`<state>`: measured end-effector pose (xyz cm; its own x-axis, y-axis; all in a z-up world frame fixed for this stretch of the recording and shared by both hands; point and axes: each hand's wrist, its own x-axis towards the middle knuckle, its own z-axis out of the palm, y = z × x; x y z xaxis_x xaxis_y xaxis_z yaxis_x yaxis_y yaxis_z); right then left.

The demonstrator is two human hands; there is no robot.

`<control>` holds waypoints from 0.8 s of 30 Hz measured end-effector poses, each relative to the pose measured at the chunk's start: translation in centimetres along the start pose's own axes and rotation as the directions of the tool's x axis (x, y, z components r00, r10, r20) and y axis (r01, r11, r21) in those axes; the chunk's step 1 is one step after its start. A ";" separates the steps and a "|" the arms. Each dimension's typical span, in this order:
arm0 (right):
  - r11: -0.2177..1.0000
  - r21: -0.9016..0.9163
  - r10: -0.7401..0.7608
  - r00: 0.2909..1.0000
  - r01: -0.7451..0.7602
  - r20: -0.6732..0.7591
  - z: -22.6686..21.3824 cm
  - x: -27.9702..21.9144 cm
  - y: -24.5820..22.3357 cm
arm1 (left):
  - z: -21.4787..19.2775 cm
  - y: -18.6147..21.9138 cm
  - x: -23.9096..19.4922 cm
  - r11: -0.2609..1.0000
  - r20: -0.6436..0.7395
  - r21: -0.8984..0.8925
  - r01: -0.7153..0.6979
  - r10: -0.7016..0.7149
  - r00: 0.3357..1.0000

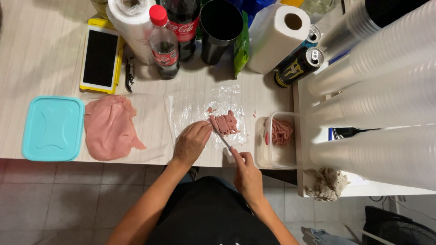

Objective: The person slices thin slices of processed meat into small strips using a knife on a countertop. The person then transfers the cut pieces into a plastic container.

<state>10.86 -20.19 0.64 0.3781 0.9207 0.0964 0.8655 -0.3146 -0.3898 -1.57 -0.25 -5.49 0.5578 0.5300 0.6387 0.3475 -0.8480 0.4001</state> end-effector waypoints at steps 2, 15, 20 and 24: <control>0.998 -0.059 -0.026 0.997 0.021 -0.077 -0.1 -0.1 0.3 | 0.6 -0.2 -0.6 1.000 0.006 -0.012 0.009 -0.009 1.000; 0.970 -0.242 -0.070 0.940 -0.014 -0.335 3.7 11.7 3.1 | -2.4 0.9 0.4 0.961 0.037 -0.262 0.087 -0.080 0.996; 0.965 -0.261 -0.087 0.942 -0.001 -0.323 4.4 11.7 3.6 | -3.4 0.8 -0.3 0.958 0.104 -0.212 0.195 -0.177 0.979; 1.000 -0.016 0.007 0.967 -0.012 -0.255 4.7 11.6 -0.7 | -4.9 1.2 0.1 0.935 0.213 -0.196 0.295 -0.253 0.944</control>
<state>13.06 -8.20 -2.26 0.4555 0.8291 0.3242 0.8663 -0.3290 -0.3758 -4.81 -1.23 -1.73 0.5989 0.7145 0.3617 0.3421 -0.6367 0.6911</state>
